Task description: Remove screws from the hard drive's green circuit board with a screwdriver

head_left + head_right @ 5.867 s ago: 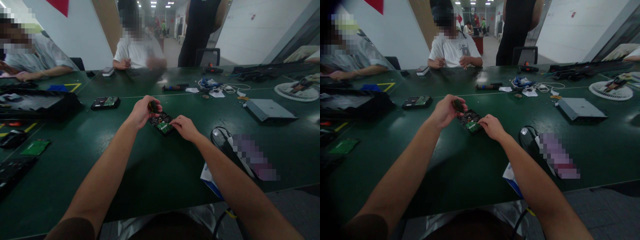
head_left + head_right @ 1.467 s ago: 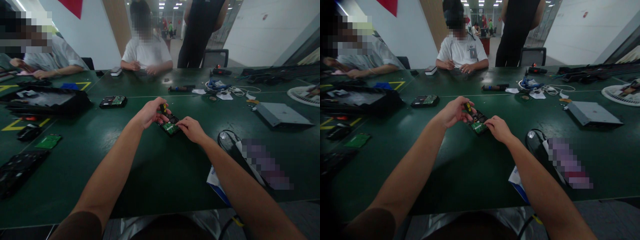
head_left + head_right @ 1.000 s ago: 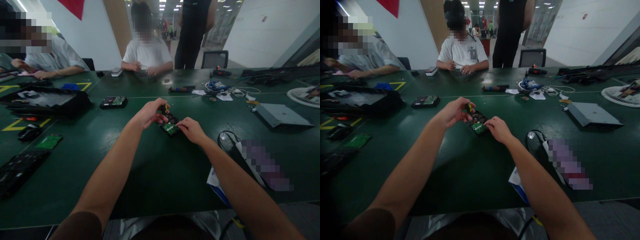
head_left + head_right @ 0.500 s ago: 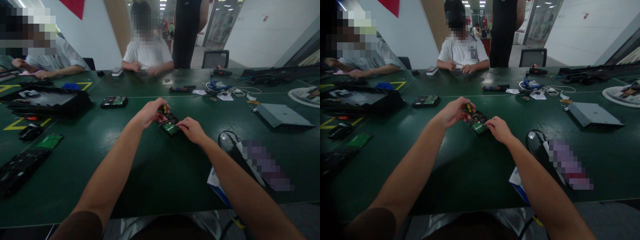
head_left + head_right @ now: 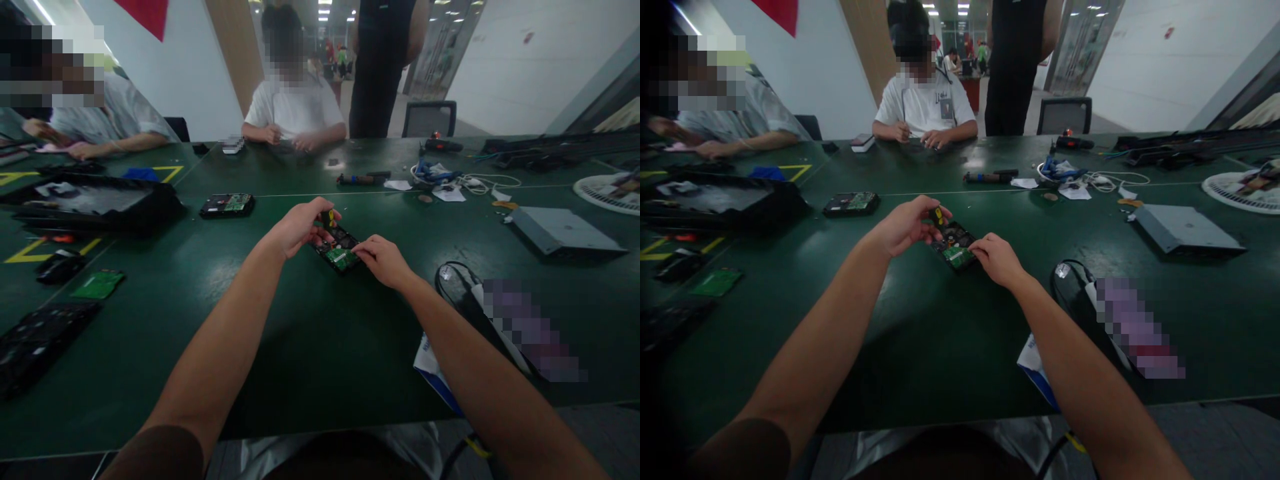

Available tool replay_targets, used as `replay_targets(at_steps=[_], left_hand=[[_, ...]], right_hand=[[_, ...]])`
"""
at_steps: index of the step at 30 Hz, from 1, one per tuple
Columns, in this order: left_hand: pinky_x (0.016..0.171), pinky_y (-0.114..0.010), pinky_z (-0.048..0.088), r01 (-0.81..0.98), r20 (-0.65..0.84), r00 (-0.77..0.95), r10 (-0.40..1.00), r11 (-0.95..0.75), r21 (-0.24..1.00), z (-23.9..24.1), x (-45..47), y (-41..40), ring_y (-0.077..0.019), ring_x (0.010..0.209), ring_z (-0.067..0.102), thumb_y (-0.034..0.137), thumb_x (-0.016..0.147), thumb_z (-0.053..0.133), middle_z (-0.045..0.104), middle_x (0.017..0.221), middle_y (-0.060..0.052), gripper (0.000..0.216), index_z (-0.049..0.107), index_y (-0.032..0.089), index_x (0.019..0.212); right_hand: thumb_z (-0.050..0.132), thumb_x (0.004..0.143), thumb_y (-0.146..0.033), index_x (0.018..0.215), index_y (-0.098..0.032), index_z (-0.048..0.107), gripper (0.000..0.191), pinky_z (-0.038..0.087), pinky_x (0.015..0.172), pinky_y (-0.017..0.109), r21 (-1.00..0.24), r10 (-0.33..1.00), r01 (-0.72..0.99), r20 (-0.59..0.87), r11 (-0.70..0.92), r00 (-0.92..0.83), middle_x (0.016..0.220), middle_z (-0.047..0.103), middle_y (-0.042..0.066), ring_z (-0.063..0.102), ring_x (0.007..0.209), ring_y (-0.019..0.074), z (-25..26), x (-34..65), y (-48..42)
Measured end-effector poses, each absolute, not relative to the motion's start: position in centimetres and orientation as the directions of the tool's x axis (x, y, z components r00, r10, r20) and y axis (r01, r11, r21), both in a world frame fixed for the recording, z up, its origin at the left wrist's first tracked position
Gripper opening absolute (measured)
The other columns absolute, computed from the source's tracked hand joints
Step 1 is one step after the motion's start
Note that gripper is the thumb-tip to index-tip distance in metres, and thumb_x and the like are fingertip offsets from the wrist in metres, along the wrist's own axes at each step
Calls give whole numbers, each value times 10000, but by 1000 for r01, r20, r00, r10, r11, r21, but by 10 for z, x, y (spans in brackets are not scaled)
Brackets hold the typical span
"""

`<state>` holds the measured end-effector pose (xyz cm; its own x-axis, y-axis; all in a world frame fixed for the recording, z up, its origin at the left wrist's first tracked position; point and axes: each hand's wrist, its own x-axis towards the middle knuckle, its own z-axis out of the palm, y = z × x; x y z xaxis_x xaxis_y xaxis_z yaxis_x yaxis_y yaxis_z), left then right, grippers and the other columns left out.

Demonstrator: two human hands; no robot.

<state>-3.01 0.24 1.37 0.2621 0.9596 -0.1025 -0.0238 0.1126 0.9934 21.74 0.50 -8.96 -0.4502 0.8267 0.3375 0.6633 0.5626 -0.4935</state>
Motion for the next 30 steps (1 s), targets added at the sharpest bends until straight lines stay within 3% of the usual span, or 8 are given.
replay_targets(at_steps=[6, 14, 23, 30], left_hand=[[450, -253, 469, -116, -152, 352, 924, 204, 972, 10, -29, 2, -185, 606, 706, 471, 894, 576, 746, 956, -125, 321, 629, 157, 937], [462, -251, 486, -52, -109, 288, 952, 129, 990, 14, -32, 2, -164, 594, 687, 451, 917, 570, 720, 922, -117, 355, 703, 127, 974], [531, -287, 567, -118, -148, 309, 939, 192, 974, 11, -29, 2, -231, 684, 764, 491, 926, 575, 761, 974, -145, 348, 620, 154, 1000], [524, -254, 529, -4, -92, 276, 957, 97, 995, 17, -32, 0, -149, 618, 677, 421, 890, 615, 732, 994, -126, 322, 729, 126, 947]], right_hand=[[622, 1018, -191, 1109, -259, 807, 217, 500, 865, 363, -488, 818, 656, 349, 576, -458, 1031, 673, 61, 640, 939, 204, -91, 218, 6], [619, 1021, -193, 1110, -267, 807, 221, 499, 876, 363, -493, 817, 651, 357, 577, -453, 1025, 677, 58, 640, 940, 204, -92, 218, 6], [617, 1017, -179, 1106, -250, 806, 220, 496, 895, 360, -481, 813, 656, 355, 582, -461, 1024, 681, 65, 644, 958, 207, -89, 217, 5], [620, 1018, -184, 1125, -243, 803, 220, 496, 901, 355, -481, 818, 662, 348, 575, -457, 1045, 680, 71, 645, 976, 209, -91, 218, 6]])
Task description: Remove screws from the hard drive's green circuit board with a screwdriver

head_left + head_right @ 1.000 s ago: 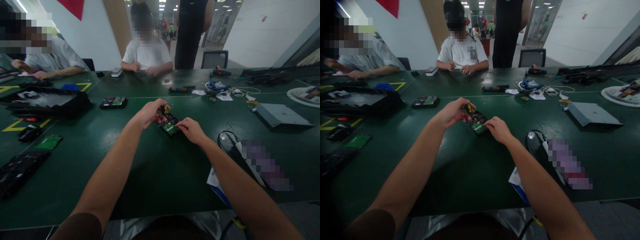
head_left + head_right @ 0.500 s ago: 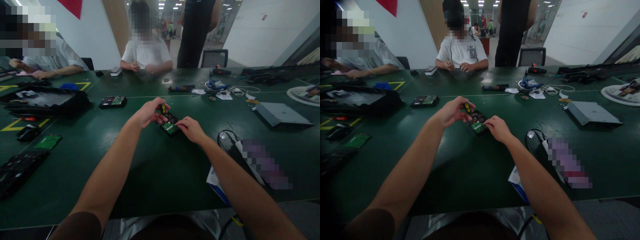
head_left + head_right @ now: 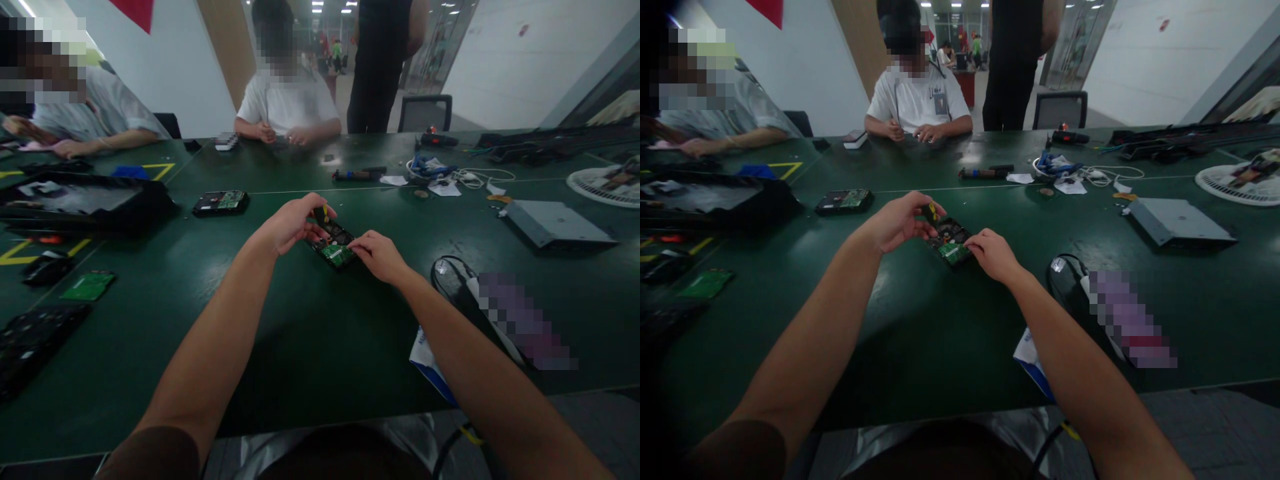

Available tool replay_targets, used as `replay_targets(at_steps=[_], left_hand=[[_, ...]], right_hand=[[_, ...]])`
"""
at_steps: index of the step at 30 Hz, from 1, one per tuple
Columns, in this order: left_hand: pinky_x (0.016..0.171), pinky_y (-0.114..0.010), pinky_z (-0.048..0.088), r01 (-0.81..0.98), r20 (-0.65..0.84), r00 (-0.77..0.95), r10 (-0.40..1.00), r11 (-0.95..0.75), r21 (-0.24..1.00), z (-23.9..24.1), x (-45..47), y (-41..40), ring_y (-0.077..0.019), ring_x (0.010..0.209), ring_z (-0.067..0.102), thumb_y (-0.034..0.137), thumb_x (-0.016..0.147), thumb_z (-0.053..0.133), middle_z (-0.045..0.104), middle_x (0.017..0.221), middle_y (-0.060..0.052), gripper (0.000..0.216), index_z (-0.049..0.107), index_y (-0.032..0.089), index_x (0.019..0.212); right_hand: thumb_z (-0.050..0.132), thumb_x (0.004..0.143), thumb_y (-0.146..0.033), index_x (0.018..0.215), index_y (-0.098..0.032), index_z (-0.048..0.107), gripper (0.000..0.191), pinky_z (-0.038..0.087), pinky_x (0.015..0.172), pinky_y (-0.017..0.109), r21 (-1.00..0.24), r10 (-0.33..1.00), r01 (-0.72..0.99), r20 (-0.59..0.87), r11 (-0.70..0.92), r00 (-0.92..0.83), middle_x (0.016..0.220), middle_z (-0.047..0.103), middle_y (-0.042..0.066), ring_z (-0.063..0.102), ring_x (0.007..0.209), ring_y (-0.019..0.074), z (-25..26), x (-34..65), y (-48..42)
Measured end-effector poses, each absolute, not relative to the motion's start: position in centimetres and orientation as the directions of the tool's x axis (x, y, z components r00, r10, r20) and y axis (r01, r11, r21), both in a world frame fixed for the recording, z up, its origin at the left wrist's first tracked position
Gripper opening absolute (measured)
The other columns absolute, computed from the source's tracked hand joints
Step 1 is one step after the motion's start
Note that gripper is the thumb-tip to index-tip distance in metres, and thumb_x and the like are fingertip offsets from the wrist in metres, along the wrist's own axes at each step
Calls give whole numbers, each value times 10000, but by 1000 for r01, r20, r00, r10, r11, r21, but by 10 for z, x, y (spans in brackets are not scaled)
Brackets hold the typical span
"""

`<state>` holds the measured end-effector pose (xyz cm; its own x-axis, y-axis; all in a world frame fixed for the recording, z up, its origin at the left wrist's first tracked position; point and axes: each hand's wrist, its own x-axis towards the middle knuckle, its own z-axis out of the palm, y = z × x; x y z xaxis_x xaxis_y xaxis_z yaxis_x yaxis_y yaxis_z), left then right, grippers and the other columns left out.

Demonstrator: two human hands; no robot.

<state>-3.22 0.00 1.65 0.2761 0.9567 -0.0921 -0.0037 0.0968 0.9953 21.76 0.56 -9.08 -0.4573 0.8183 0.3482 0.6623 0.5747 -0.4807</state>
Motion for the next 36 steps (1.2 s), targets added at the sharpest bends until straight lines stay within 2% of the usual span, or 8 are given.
replay_targets(at_steps=[4, 8, 12, 19, 24, 28, 32, 36], left_hand=[[563, -265, 554, 4, -89, 263, 961, 92, 996, 18, -31, -2, -167, 655, 701, 370, 864, 644, 742, 975, -125, 279, 730, 134, 986], [589, -304, 596, -88, -124, 320, 939, 160, 983, 16, -26, -3, -215, 697, 754, 384, 873, 635, 758, 1012, -133, 270, 670, 146, 997], [563, -278, 590, -128, -146, 361, 921, 204, 970, 13, -24, -1, -203, 694, 758, 411, 897, 595, 754, 1035, -144, 293, 677, 136, 956], [489, -261, 549, -125, -178, 338, 924, 232, 965, 15, -28, 0, -194, 599, 721, 410, 867, 585, 739, 873, -113, 323, 694, 137, 1000], [538, -289, 579, -150, -190, 327, 926, 249, 957, 17, -27, -2, -226, 675, 757, 395, 849, 601, 767, 943, -135, 263, 636, 159, 961], [525, -266, 552, -66, -153, 290, 945, 179, 982, 19, -30, -2, -195, 659, 730, 377, 855, 605, 746, 962, -143, 277, 692, 123, 925], [520, -257, 539, -5, -134, 293, 947, 141, 990, 22, -32, -4, -173, 643, 701, 362, 848, 652, 729, 964, -136, 298, 738, 110, 982], [524, -266, 558, -77, -159, 352, 922, 197, 977, 21, -27, -6, -190, 650, 733, 361, 872, 659, 747, 981, -123, 277, 686, 137, 1032]], right_hand=[[611, 1020, -179, 1136, -233, 801, 228, 498, 894, 354, -476, 819, 666, 346, 574, -458, 1061, 681, 75, 645, 973, 208, -91, 218, 6], [615, 1014, -171, 1123, -243, 803, 228, 496, 899, 355, -480, 819, 664, 343, 573, -459, 1057, 682, 68, 639, 971, 204, -90, 217, 5], [620, 1018, -191, 1127, -257, 801, 222, 497, 886, 362, -489, 828, 668, 335, 560, -449, 1068, 676, 65, 630, 965, 204, -90, 217, 5], [619, 1014, -178, 1118, -278, 806, 237, 490, 897, 375, -506, 835, 665, 326, 550, -443, 1052, 667, 57, 621, 963, 205, -91, 217, 6], [618, 1012, -171, 1104, -270, 808, 233, 488, 902, 372, -508, 832, 659, 325, 554, -449, 1036, 669, 59, 624, 962, 206, -90, 216, 5], [619, 1016, -173, 1120, -254, 804, 227, 490, 900, 364, -501, 829, 660, 334, 560, -449, 1057, 668, 64, 626, 966, 203, -90, 216, 5], [625, 1012, -169, 1117, -263, 804, 228, 489, 892, 357, -497, 834, 670, 321, 552, -449, 1050, 663, 57, 624, 948, 197, -89, 216, 5], [631, 1005, -158, 1112, -258, 805, 228, 490, 883, 355, -494, 834, 672, 323, 552, -448, 1046, 662, 58, 625, 947, 197, -88, 216, 4]])
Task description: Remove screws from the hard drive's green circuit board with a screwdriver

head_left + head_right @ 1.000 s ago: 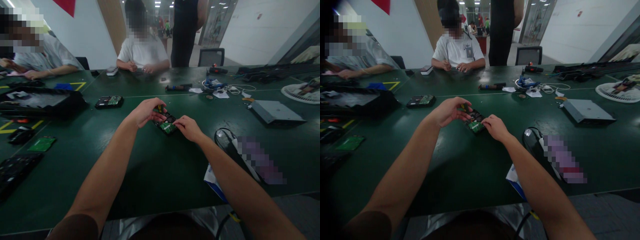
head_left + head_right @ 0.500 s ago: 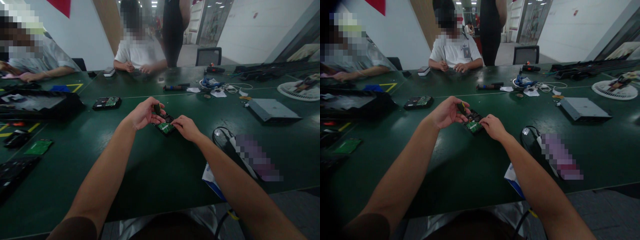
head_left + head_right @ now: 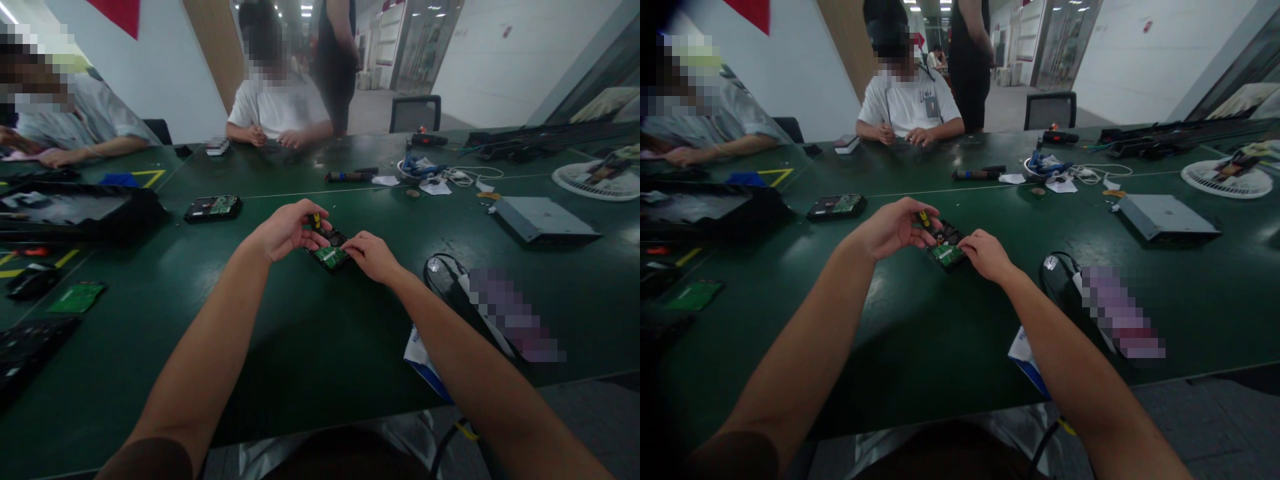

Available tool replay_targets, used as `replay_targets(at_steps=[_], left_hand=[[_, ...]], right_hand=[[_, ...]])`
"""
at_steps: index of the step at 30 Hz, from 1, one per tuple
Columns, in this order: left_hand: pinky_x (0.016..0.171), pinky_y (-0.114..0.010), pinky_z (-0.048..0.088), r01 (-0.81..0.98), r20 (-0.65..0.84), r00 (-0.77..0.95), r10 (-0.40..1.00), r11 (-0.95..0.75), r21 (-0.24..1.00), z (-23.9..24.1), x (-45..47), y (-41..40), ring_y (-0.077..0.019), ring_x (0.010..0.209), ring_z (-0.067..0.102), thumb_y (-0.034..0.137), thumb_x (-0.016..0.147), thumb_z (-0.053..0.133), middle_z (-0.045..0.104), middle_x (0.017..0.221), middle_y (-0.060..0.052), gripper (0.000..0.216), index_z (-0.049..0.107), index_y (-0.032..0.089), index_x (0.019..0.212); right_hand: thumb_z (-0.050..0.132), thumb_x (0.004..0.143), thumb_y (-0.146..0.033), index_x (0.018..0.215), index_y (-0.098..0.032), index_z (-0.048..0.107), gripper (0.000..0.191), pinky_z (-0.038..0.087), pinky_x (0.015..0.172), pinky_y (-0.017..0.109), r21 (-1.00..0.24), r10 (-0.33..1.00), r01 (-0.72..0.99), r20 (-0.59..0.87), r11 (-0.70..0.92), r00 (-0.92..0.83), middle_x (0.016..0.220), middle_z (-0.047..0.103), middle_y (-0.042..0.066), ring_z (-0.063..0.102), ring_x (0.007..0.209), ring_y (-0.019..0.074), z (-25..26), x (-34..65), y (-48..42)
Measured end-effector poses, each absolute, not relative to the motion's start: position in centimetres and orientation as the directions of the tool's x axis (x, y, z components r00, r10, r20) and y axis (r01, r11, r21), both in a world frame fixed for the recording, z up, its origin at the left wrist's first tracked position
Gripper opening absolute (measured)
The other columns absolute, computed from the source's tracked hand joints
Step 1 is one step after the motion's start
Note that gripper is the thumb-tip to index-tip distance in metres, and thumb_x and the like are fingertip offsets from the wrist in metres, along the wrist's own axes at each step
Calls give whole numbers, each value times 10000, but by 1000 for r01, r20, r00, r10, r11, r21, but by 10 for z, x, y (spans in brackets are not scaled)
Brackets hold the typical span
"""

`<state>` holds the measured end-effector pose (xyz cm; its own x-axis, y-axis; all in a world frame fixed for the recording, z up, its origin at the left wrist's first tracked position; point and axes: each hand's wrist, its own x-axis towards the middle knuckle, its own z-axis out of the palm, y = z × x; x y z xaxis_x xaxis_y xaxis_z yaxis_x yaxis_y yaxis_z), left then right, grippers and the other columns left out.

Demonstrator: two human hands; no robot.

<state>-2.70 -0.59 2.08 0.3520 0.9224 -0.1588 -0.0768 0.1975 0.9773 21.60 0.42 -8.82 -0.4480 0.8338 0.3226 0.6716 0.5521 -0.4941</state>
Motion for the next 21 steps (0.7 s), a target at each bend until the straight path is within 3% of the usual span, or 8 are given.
replay_targets(at_steps=[5, 13, 21], left_hand=[[537, -269, 579, -180, -174, 367, 914, 254, 951, 16, -24, -3, -203, 686, 763, 392, 894, 633, 778, 1046, -149, 253, 640, 153, 975], [481, -239, 540, -117, -168, 307, 937, 212, 970, 17, -30, -1, -152, 573, 693, 396, 877, 594, 742, 919, -117, 307, 716, 121, 942], [551, -293, 580, -133, -192, 298, 935, 240, 961, 18, -25, -3, -212, 651, 746, 384, 856, 632, 771, 979, -134, 266, 613, 168, 1011]], right_hand=[[626, 1008, -157, 1110, -270, 805, 235, 494, 882, 358, -495, 831, 668, 326, 556, -451, 1048, 666, 56, 623, 946, 196, -88, 216, 4], [614, 1020, -177, 1124, -258, 798, 227, 495, 888, 363, -493, 838, 678, 311, 545, -448, 1074, 663, 64, 620, 963, 200, -87, 216, 3], [613, 1019, -177, 1110, -268, 803, 229, 488, 912, 361, -500, 833, 666, 328, 554, -446, 1044, 666, 57, 626, 965, 201, -89, 216, 4]])
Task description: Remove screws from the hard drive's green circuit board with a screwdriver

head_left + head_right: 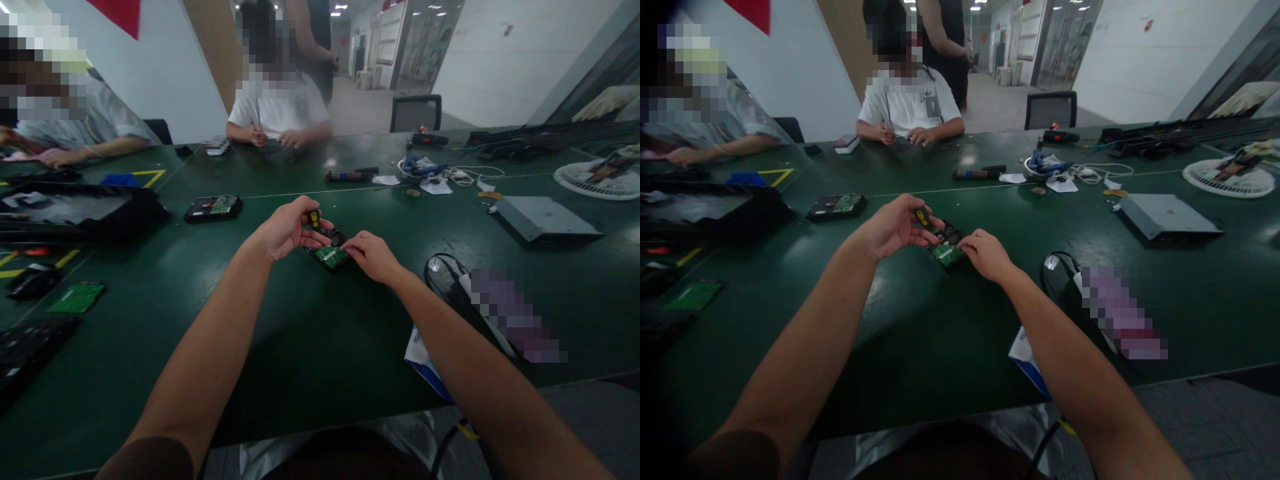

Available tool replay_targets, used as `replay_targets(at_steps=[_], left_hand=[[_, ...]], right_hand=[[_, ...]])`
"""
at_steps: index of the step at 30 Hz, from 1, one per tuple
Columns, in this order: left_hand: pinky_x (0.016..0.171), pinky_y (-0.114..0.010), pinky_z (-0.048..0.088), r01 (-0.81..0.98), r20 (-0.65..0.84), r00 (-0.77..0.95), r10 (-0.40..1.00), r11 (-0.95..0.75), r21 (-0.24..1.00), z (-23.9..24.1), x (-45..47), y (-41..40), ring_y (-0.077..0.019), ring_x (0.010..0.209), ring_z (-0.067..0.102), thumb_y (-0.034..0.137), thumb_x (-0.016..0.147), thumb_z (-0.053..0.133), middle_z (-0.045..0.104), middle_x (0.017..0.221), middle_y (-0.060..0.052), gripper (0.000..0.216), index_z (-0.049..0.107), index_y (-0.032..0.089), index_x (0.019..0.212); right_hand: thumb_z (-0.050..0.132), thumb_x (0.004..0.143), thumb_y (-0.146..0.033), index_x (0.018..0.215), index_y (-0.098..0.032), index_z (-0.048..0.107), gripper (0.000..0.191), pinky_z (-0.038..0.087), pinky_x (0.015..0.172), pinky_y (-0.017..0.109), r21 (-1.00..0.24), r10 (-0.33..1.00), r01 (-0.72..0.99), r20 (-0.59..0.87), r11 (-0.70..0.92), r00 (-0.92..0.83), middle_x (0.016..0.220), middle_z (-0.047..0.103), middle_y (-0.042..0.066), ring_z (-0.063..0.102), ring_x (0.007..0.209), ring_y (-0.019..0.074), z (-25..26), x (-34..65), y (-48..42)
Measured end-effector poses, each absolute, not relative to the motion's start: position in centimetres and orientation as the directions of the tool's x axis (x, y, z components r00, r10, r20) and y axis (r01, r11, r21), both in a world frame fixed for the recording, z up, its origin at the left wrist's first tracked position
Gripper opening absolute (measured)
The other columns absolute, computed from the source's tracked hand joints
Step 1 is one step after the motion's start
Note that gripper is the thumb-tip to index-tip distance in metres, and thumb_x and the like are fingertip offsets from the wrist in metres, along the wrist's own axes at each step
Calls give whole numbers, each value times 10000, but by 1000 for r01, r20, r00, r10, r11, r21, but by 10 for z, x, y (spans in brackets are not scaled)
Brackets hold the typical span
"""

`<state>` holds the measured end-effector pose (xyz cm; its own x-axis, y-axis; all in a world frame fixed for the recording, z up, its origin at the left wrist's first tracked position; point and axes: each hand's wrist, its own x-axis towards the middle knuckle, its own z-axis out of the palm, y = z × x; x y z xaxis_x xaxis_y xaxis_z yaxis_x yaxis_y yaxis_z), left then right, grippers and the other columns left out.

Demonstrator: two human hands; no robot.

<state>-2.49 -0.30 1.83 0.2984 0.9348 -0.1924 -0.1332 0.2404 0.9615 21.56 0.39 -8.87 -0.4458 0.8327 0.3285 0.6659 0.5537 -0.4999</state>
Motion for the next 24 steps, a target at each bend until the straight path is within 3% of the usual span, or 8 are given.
replay_targets(at_steps=[6, 11, 18, 24], left_hand=[[533, -268, 534, -16, -111, 150, 982, 115, 993, 19, -29, -2, -160, 622, 684, 403, 853, 658, 722, 988, -121, 281, 705, 136, 927], [491, -264, 486, -15, -106, 209, 972, 111, 994, 19, -29, -2, -158, 616, 668, 397, 841, 672, 730, 1001, -130, 300, 738, 135, 970], [512, -272, 523, -127, -147, 294, 944, 191, 973, 18, -26, -2, -170, 612, 692, 397, 882, 626, 763, 997, -136, 252, 650, 155, 951], [479, -242, 470, -21, -117, 303, 946, 130, 991, 19, -27, -3, -136, 587, 656, 382, 880, 658, 726, 943, -117, 265, 710, 137, 967]], right_hand=[[626, 1013, -177, 1111, -259, 801, 216, 496, 906, 368, -499, 833, 666, 329, 554, -446, 1057, 674, 66, 632, 965, 206, -89, 216, 5], [627, 1010, -171, 1113, -259, 801, 221, 497, 904, 372, -499, 829, 662, 334, 560, -449, 1056, 677, 65, 636, 974, 207, -90, 217, 5], [614, 1019, -186, 1129, -252, 801, 227, 506, 899, 373, -481, 824, 668, 341, 567, -453, 1075, 686, 70, 642, 979, 207, -91, 218, 5], [631, 1003, -178, 1096, -244, 805, 208, 522, 892, 369, -481, 808, 650, 375, 589, -455, 1052, 714, 72, 667, 971, 211, -89, 218, 5]])
